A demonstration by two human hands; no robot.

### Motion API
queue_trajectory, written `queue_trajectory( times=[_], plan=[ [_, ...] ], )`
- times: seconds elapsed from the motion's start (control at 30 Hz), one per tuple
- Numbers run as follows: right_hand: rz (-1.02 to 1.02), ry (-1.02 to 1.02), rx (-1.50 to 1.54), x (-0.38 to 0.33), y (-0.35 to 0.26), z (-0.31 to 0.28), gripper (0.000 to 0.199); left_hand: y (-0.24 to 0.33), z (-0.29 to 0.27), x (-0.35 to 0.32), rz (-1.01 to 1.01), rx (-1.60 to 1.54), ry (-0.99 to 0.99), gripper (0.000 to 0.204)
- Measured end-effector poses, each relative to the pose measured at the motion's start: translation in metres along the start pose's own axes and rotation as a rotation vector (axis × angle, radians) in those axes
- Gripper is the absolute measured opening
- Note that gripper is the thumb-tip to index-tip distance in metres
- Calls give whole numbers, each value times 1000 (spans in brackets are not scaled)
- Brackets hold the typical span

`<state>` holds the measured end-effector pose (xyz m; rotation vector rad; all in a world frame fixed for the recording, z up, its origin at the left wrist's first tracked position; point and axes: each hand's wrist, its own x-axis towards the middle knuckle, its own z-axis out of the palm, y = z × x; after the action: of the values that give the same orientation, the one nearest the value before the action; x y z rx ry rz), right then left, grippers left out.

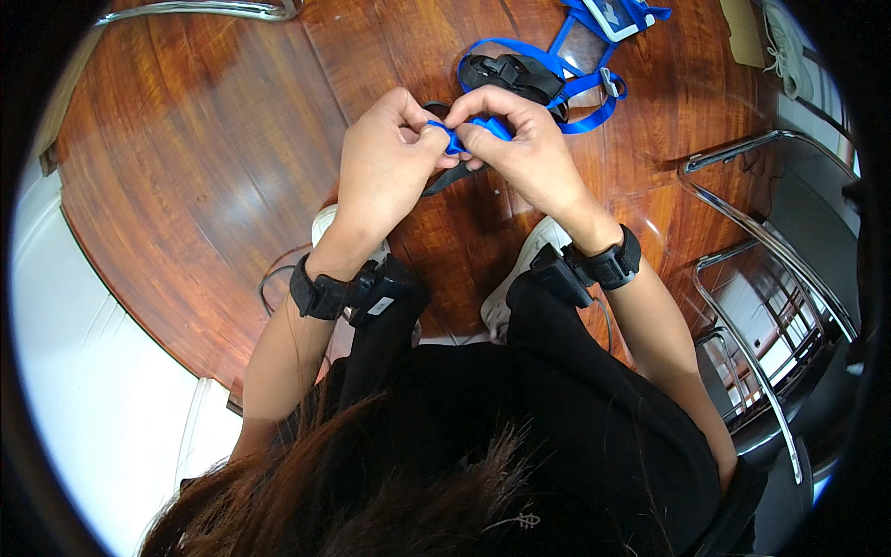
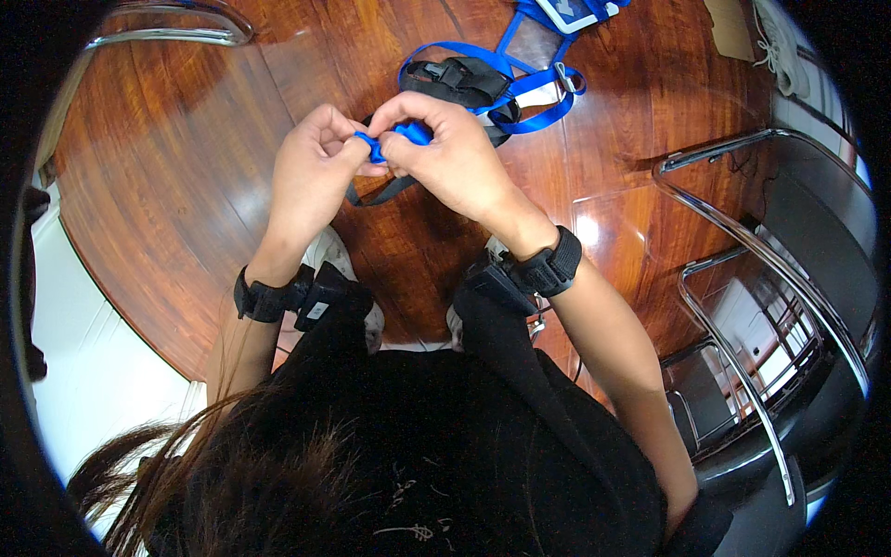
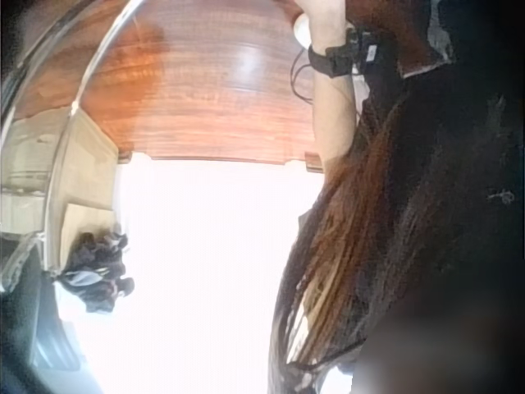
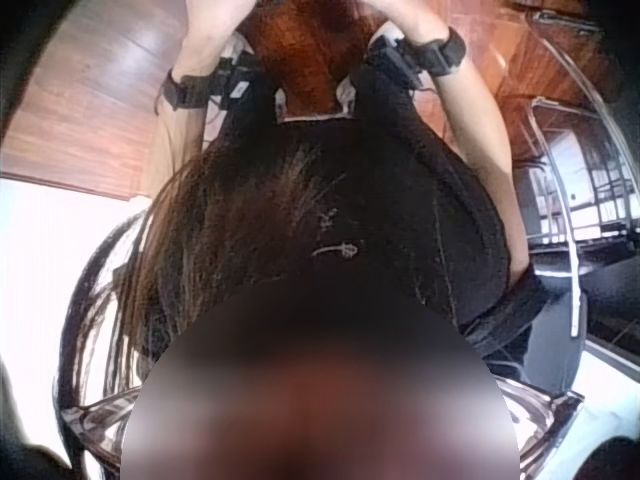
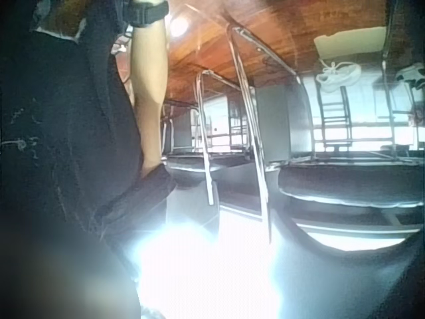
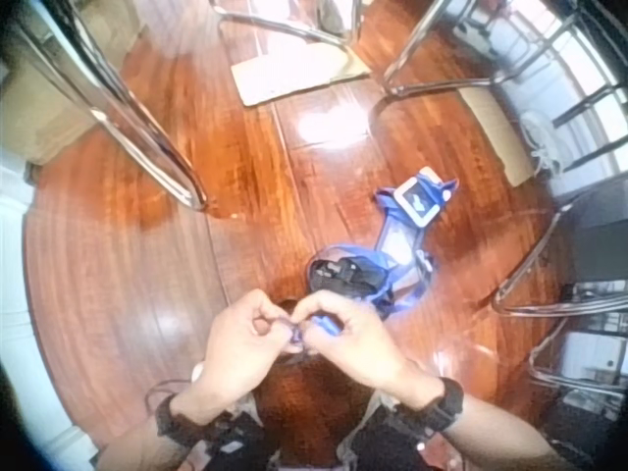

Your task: The person manipulates a blue strap and a black strap on a wooden table. They thread the blue strap through a plastic buckle, then thread the black strap through a metal buckle, and finally fold and tuck the black strap into a pouch-like component.

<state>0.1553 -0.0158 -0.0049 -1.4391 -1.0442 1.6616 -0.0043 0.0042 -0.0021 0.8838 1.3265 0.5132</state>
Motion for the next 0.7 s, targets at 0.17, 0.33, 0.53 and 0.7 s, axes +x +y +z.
queue_trajectory(
  times=[0.17, 0.33, 0.53, 0.7],
  plan=[
    [145, -111, -39, -2, -9, -5, 13, 0, -16, 6, 29, 84, -122, 10],
    [210, -108, 1, 2, -8, -4, 8, -2, -17, 12, 76, 153, -77, 8],
    [293, -60, 159, 1, -3, 2, 12, -7, -13, 15, 99, 167, 36, 12],
    [370, 14, 381, -4, 2, 13, 13, -16, -11, 20, 162, 294, 168, 15]
  ],
)
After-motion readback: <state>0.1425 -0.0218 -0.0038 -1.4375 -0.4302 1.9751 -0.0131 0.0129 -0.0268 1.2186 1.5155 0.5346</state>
